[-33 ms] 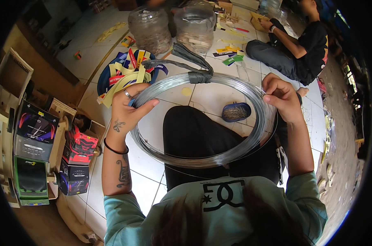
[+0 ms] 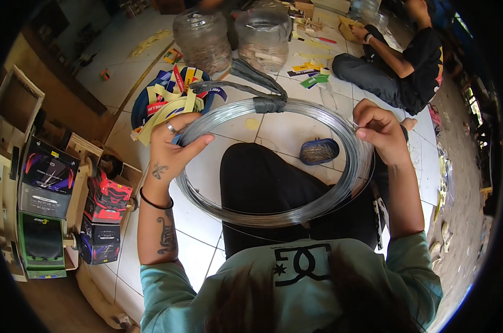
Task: The person sits on the floor and repeatedly cuts short lengths of metal wire from a coil using pliers. The person holds the wire with one hand and uses the pliers with the other to snip the wire, then places the cut pieces into a small blue container.
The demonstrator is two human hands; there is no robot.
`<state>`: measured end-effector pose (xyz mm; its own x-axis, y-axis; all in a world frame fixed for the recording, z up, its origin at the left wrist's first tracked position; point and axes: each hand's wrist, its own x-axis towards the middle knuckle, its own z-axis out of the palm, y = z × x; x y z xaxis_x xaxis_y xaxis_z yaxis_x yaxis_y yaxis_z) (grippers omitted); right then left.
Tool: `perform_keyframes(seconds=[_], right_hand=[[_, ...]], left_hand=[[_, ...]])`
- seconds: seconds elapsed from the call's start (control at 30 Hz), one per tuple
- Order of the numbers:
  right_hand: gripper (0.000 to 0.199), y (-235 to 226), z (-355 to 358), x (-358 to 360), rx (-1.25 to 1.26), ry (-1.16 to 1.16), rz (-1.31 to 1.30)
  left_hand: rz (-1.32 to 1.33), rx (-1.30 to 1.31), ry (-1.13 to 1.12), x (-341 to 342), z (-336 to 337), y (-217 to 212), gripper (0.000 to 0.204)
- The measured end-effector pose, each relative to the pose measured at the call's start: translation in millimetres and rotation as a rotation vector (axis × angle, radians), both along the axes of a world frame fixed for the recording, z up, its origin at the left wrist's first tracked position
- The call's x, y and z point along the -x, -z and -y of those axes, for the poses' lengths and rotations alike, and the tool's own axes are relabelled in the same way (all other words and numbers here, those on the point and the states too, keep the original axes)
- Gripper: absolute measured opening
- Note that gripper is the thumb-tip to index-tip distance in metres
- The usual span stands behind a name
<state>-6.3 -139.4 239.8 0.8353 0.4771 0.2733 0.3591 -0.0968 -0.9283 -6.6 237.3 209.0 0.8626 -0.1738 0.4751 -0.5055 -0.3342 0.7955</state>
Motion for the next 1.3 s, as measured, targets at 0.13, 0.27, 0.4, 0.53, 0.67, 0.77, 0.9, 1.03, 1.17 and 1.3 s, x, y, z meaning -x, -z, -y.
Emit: perform_keyframes(seconds=[0.13, 0.27, 0.4, 0.53, 0.67, 0.77, 0.9, 1.03, 1.17, 1.3], right_hand=[[0.025, 1, -13, 0, -0.106, -0.039, -0.097], [0.027, -4, -31, 1, 0.245, 0.003, -0.085], [0.022, -6, -40, 4, 0.291, 0.086, -0.066], [0.019, -9, -37, 7, 0.355, 0.076, 0.108], [0.022, -19, -34, 9, 0.384, 0.007, 0.229], [0.024, -26, -32, 15, 0.397, -0.008, 0.187], [0.024, -30, -32, 21, 0.415, -0.023, 0.198], [0.027, -32, -32, 20, 0.415, -0.064, 0.344], [0.026, -36, -27, 22, 0.363, -0.122, 0.147], [0.015, -36, -25, 22, 0.118, 0.006, 0.035]], left_hand=[[0.013, 0.036, 0.009, 1, 2, 1, 0.032], [-0.107, 0.102, 0.08, 6, -9, -1, 0.026], [-0.041, -0.101, -0.104, 11, -31, 2, 0.021], [-0.049, -0.043, -0.06, 14, -38, 8, 0.016], [-0.106, 0.161, 0.161, 7, -33, 1, 0.015], [-0.272, 0.092, 0.242, 0, -29, -12, 0.016], [-0.094, -0.114, 0.298, -5, -14, -22, 0.014], [-0.108, -0.026, 0.319, -10, 4, -23, 0.014], [-0.106, 0.019, 0.3, -7, 9, -20, 0.015], [-0.09, 0.08, 0.283, -4, 5, -13, 0.016]])
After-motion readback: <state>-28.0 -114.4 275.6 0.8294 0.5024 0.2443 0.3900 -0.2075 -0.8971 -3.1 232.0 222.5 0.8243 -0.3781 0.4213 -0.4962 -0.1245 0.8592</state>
